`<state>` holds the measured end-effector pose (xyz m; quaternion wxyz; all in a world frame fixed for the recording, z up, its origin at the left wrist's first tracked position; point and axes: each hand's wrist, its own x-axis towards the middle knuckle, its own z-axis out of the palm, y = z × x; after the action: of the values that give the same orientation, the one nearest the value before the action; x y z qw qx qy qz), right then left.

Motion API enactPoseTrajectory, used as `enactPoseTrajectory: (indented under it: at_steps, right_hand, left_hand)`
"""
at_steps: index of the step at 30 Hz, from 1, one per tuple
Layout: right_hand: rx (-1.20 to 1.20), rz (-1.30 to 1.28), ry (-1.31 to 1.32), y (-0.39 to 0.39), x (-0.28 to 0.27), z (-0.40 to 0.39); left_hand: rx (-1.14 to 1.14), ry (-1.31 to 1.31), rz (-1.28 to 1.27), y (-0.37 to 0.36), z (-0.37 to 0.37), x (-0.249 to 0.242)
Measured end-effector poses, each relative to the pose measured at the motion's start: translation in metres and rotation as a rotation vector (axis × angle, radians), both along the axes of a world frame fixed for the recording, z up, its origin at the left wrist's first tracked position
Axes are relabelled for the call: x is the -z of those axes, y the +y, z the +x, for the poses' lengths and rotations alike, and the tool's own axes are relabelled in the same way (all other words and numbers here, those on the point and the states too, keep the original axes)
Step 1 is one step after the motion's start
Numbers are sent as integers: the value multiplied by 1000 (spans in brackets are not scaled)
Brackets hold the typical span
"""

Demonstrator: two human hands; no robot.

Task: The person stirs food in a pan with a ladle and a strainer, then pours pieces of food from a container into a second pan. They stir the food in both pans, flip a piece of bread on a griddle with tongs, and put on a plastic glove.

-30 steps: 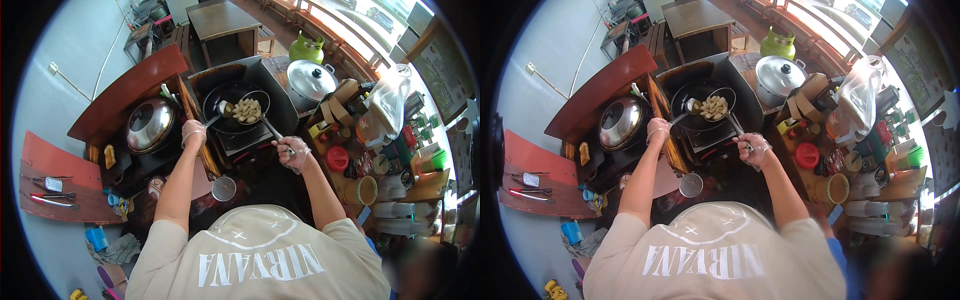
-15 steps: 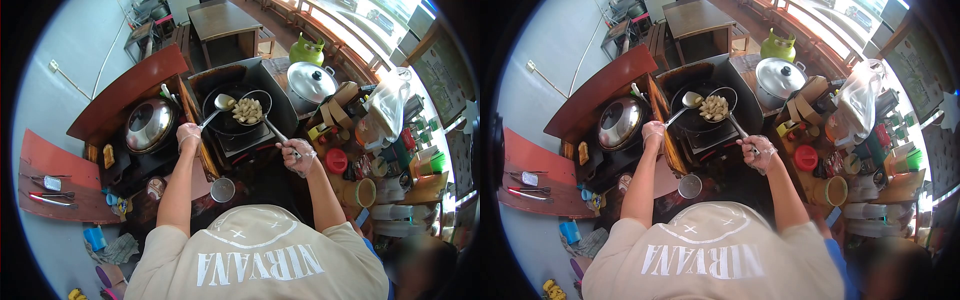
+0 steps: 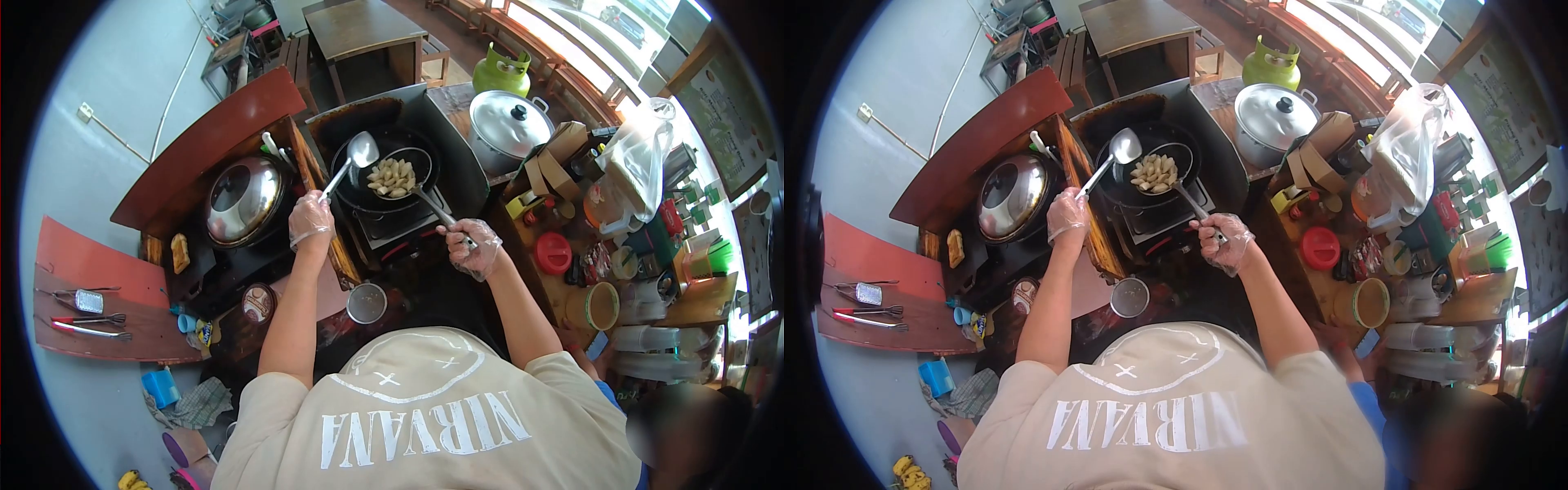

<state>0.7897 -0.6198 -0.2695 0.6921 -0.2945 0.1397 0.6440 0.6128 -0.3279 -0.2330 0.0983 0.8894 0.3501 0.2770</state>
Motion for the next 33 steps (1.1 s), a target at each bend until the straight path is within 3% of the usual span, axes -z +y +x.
enactPoseTrajectory:
  at_steps: [9,14,16,18,21,24,29,33]
  right_hand:
    - [29,327,117,-18,43,-33]
    - [-8,369,79,-9,61,-45]
    - [-26,385,78,-4,65,-48]
    - [-4,335,49,0,62,-50]
    - [2,280,23,1,58,-52]
    - [6,236,8,0,57,-48]
    - [18,198,-10,5,50,-39]
    - [-45,120,-211,13,38,-34]
  left_hand:
    - [-196,39,-310,1,-6,3]
    - [-190,30,-400,-1,-1,7]
    - [-174,141,-459,-5,0,-2]
    - [-141,170,-454,3,-1,10]
    - [-13,107,-129,1,-7,10]
    - [20,218,-9,-3,-12,5]
    - [-30,170,-31,-8,-15,9]
    - [-51,151,-53,-14,-12,10]
